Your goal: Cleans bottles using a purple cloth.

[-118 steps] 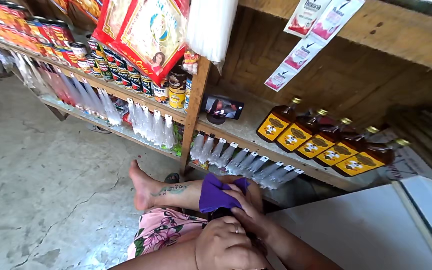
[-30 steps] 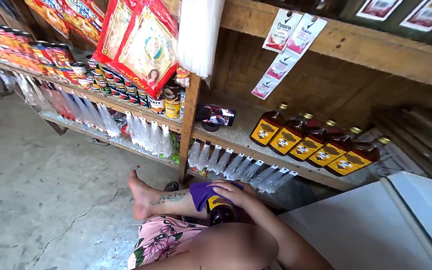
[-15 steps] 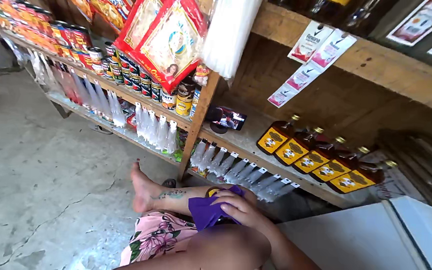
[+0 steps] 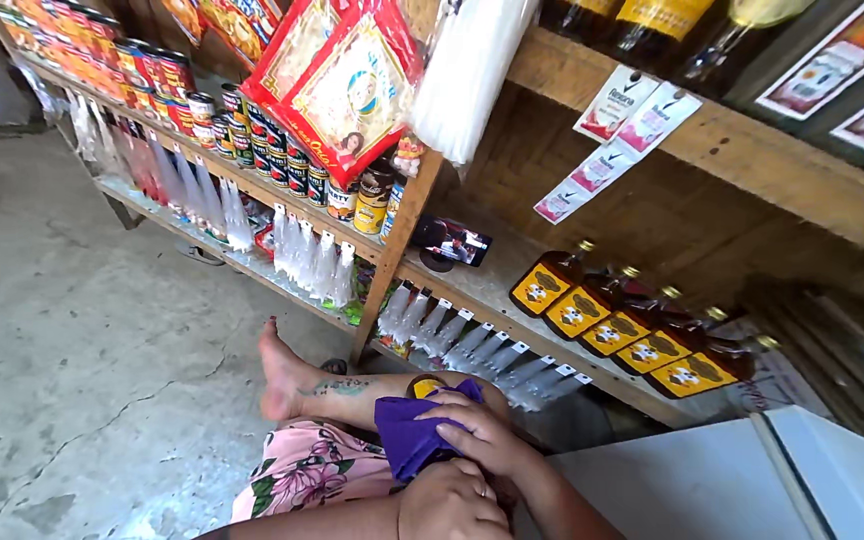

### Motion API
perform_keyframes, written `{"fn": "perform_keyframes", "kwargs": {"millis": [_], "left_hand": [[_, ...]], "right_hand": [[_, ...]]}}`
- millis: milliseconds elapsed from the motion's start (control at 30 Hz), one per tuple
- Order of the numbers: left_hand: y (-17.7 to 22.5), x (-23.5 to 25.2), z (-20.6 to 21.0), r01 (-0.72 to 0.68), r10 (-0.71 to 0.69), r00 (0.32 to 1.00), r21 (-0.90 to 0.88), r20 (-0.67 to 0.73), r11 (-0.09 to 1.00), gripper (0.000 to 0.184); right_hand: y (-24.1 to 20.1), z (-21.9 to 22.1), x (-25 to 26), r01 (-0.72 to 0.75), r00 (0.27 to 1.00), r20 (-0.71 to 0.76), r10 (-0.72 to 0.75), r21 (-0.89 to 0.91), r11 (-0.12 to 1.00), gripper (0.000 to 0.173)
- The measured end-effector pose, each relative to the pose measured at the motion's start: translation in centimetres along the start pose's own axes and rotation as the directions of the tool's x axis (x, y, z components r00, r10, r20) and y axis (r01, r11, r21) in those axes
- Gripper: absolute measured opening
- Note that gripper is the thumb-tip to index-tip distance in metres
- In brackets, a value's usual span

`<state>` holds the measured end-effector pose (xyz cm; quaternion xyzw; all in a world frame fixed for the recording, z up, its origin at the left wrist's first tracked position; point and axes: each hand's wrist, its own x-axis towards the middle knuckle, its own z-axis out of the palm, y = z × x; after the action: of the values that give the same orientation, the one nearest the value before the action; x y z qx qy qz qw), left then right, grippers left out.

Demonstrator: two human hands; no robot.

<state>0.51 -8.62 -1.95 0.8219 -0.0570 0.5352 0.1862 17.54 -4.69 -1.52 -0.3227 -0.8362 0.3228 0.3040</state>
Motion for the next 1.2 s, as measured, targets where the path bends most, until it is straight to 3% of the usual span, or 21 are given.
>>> {"fn": "perform_keyframes", "kwargs": {"millis": [233,367,533,667,800,933,1033,1200], "left_hand": [[0.1,-0.2,0.1,0.009,-0.009,1.000,-0.010,0.011,1.000,0.038],[-0.1,0.0,-0.1,0.006,-0.006,1.000,-0.003,0.002,1.000,0.040],[-0.3,0.3,-0.5,0.013,-0.014,0.999,-0.024,-0.035,1.000,0.040],[-0.2,0.3,-0.9,0.026,-0.027,0.999,-0.024,-0.031,0.999,0.042],[-0.4,0.3,-1.2,0.015,-0.016,0.998,-0.030,-0.056,0.999,0.043],[-0.3,0.2,-1.0,0.001,-0.004,0.998,-0.037,-0.064,0.999,0.042],[-0.3,0.2,-1.0,0.003,-0.006,0.998,-0.052,-0.057,0.999,0.042],[-0.7,0.1,-1.0,-0.014,0.009,0.997,-0.076,-0.071,0.997,0.042]], "right_hand": [[1.5,-0.4,1.0,-0.237,0.971,0.021,0.236,0.141,0.961,0.039],[2.7,-0.8,2.0,-0.378,0.926,0.065,0.373,0.116,0.918,0.041],[4.9,-0.7,3.1,-0.429,0.903,0.099,0.418,0.149,0.891,0.040],[3.7,-0.5,3.0,-0.371,0.928,0.023,0.372,0.168,0.913,0.035],[1.8,0.0,1.7,-0.126,0.986,-0.091,0.142,0.161,0.979,0.033],[-0.4,0.3,0.6,0.052,0.995,-0.082,-0.051,0.020,0.998,0.034],[-1.1,0.5,0.2,0.080,0.994,-0.069,-0.084,-0.054,0.995,0.033],[-0.3,0.5,0.4,0.033,0.992,-0.123,-0.026,0.055,0.998,0.033]]}}
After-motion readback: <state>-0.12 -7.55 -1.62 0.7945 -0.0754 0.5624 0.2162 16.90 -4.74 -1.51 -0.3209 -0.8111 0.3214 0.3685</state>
